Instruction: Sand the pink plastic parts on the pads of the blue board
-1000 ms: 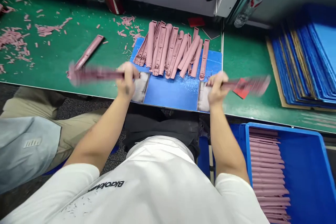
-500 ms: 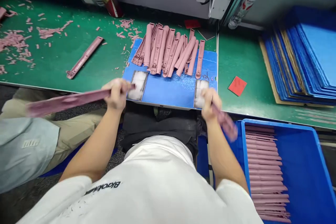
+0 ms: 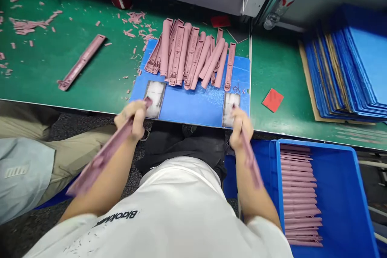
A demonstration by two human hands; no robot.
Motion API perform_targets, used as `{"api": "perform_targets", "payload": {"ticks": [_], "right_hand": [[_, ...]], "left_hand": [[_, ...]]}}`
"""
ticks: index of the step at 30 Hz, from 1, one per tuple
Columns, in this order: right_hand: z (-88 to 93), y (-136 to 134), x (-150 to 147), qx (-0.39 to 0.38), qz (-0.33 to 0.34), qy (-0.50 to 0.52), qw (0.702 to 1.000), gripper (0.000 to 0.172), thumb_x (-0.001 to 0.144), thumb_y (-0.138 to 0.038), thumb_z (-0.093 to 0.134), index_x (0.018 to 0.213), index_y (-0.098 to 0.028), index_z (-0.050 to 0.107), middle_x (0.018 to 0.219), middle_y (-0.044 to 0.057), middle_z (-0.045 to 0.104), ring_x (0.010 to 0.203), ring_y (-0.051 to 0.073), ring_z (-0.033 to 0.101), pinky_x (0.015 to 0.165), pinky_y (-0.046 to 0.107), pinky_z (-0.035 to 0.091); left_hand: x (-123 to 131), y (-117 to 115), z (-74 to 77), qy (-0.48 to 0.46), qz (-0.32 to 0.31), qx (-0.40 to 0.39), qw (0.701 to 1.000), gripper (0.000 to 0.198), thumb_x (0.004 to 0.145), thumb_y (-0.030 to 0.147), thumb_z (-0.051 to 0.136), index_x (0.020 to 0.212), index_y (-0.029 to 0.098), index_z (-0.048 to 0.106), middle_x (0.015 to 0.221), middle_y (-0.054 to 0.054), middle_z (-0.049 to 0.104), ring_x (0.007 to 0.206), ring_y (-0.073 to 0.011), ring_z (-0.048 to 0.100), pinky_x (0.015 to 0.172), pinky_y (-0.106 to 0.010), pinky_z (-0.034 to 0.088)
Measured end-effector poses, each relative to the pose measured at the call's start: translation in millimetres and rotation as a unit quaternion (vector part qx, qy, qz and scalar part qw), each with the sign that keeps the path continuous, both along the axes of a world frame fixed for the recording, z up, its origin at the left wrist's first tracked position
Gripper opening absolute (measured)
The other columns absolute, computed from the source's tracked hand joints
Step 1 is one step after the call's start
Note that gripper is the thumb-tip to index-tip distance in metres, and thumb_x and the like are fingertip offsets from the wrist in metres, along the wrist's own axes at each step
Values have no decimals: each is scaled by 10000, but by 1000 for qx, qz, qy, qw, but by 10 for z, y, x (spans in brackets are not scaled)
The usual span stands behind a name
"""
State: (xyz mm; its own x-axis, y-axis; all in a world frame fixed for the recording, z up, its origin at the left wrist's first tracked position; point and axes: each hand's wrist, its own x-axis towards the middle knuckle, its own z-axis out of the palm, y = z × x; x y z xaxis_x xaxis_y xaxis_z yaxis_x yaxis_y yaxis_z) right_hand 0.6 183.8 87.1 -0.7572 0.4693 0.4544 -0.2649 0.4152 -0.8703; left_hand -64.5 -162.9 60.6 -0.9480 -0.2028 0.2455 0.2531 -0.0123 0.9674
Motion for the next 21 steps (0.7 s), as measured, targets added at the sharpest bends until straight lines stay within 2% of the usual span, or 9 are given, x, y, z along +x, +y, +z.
{"api": "perform_targets", "payload": {"ticks": [2,4,7,9,11,14,17,19,21], "right_hand": [[-111,-111,615,4,25,42,999,441,1113,-607,620,815,-282,632,881,46,764,968,304,787,1031,611,629],[-167,-88,966,29,23,64,997,339,1135,-480,559,899,-262,664,925,59,776,989,315,801,981,599,645],[-108,105,919,143,-46,68,986,418,1147,-496,500,963,-221,754,866,67,736,826,277,755,778,455,617],[20,187,571,209,-69,89,971,487,1175,-514,451,988,-217,789,709,17,643,609,208,649,637,370,546],[183,131,21,254,-36,85,963,511,1199,-534,409,1080,-230,802,701,11,657,581,195,653,630,354,567],[386,-225,-1051,357,62,-17,932,549,1197,-617,400,1327,-251,788,1089,116,820,999,281,805,905,417,666],[466,-659,-2043,457,151,-134,866,530,1202,-499,424,1554,-228,712,1362,172,790,1274,345,746,1106,493,620],[481,-785,-2420,498,210,-177,823,524,1176,-324,436,1630,-196,665,1437,201,768,1351,374,711,1189,552,571],[496,-695,-2512,509,231,-193,806,575,1136,-212,430,1676,-187,625,1535,212,731,1436,385,673,1247,583,528]], "left_hand": [[397,-110,-7,64,2,-7,998,621,905,726,847,603,244,597,625,-24,556,673,-224,597,854,-483,593],[573,-178,41,104,-1,-23,994,548,1029,635,713,656,238,655,648,-42,613,668,-241,648,843,-493,628],[445,-208,184,141,29,-118,983,558,1119,662,558,871,226,803,812,-81,731,794,-264,732,840,-457,641],[173,-169,302,185,32,-177,966,589,1175,657,476,1003,227,840,763,-49,707,678,-216,690,789,-406,628],[-218,-59,415,211,17,-224,951,562,1203,632,460,1157,226,846,727,-19,688,602,-182,657,775,-366,622],[-985,211,534,182,-16,-353,918,532,1173,619,550,1406,221,817,1028,-91,807,919,-247,795,924,-377,636],[-1752,450,576,110,-75,-453,882,477,1154,440,564,1505,215,796,1297,-152,801,1234,-343,772,1057,-449,617],[-2085,503,568,67,-125,-502,853,510,1124,278,512,1561,198,764,1369,-169,787,1343,-376,728,1150,-499,581],[-2220,457,549,41,-144,-539,829,594,1079,182,475,1623,206,713,1492,-168,751,1444,-380,671,1232,-518,532]]}}
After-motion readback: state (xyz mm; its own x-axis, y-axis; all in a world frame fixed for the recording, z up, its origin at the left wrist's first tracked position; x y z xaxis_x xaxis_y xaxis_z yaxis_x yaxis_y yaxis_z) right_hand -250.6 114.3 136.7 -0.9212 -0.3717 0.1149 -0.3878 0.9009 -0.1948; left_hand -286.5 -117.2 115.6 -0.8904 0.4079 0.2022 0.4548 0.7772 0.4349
